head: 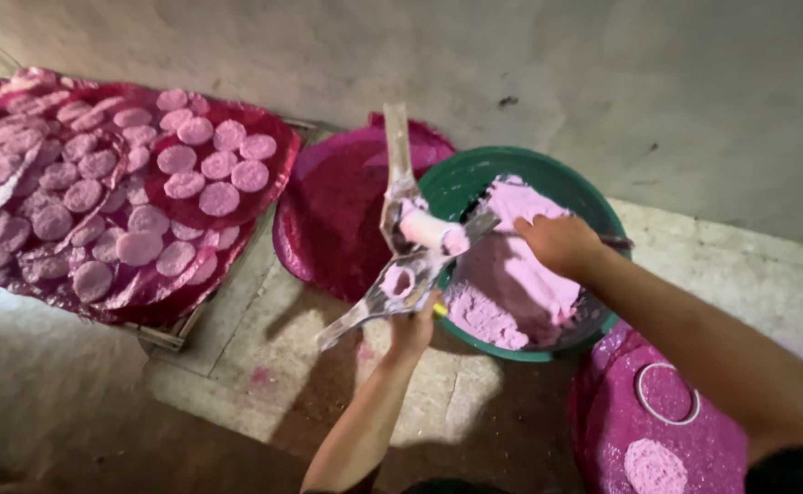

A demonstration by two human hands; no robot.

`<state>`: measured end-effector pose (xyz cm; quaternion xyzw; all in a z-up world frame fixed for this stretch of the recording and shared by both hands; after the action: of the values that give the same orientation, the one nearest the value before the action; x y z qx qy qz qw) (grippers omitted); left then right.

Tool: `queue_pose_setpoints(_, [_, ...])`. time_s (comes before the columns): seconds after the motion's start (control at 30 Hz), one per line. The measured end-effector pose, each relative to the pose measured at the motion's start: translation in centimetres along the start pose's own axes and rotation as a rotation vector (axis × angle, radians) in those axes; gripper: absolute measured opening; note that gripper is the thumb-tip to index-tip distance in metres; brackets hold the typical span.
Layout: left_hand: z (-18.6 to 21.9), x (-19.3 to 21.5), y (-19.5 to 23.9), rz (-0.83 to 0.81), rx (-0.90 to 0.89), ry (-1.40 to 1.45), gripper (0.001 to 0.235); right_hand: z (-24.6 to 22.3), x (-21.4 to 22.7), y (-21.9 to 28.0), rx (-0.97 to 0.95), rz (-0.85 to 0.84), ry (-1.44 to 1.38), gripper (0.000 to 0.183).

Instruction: The person scoops pink paste from a green bowl using a wooden stick and fills a metal mold. They press the mold onto a pink glittery surface to form circular pastes, then release them onto a tray. The process is repeated multiple times.

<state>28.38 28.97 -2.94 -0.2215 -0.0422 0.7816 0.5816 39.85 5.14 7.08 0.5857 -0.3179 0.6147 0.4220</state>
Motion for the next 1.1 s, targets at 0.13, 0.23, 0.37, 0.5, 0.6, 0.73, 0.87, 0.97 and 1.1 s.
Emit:
queue_pose_setpoints(0.13, [2.0,-2.9,-0.8,-0.092,-0.195,-0.312,0.048,-2.3,-0.7,-2.8,0.014,-0.147,0.096,0.025])
queue_pose_setpoints(0.23, [4.6,-3.9,-0.8,-0.064,-0.346,-0.32,0.056,-2.7,-2.7,-3.1,0.056,-0.212,0.04,0.026])
queue_pose_setpoints(0.37, [6.6,-4.7,-1.2,-0.008,-0.386,-0.182,0.052,-2.7,-4.2,-0.9,0.03,-0.217,-0.131,0.025])
queue_pose_setpoints(0.5, [7.1,-5.0,-1.4,0.007,-0.402,-0.167,0.041,-6.9,-3.6,3.7,0.298,-0.169,0.04,0.022])
queue_pose_setpoints(0.6, [7.0,-4.5,-1.1,-0.02,-0.466,-0.338,0.033,-7.5,-3.0,6.7,0.214,-0.292,-0.022,0.027])
queue_pose_setpoints(0.73, [5.9,-4.6,-1.1,-0.011,-0.507,-0.497,0.031,-5.5,-1.6,10.4,0.112,-0.442,-0.221,0.056])
queue_pose_setpoints(0.87, [5.5,-4.1,-1.5,-0.017,-0.429,-0.549,0.026,-5.6,1.9,13.8,0.265,-0.261,-0.599,0.05])
queue_pose_setpoints(0.97, [7.0,-3.6,-2.9,-0.065,-0.398,-0.602,0.024,-2.8,3.2,15.8,-0.005,-0.23,-0.57,0.039])
queue_pose_setpoints(1.1, [11.7,-2.0,-4.7,0.055,-0.475,-0.469,0.029,-0.2,5.7,16.9,-0.172,-0.221,-0.486,0.041])
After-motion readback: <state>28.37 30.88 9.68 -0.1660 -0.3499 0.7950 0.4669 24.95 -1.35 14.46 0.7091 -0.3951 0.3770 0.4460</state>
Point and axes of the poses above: each hand's wrist, its own y-axis away from the middle knuckle, its own x-axis out of the back of the hand, z = x × y, the point moved 8 cm from there along -y, towards the middle knuckle, and after that the axes turned 7 degrees about -x, right-handed, at the moved point
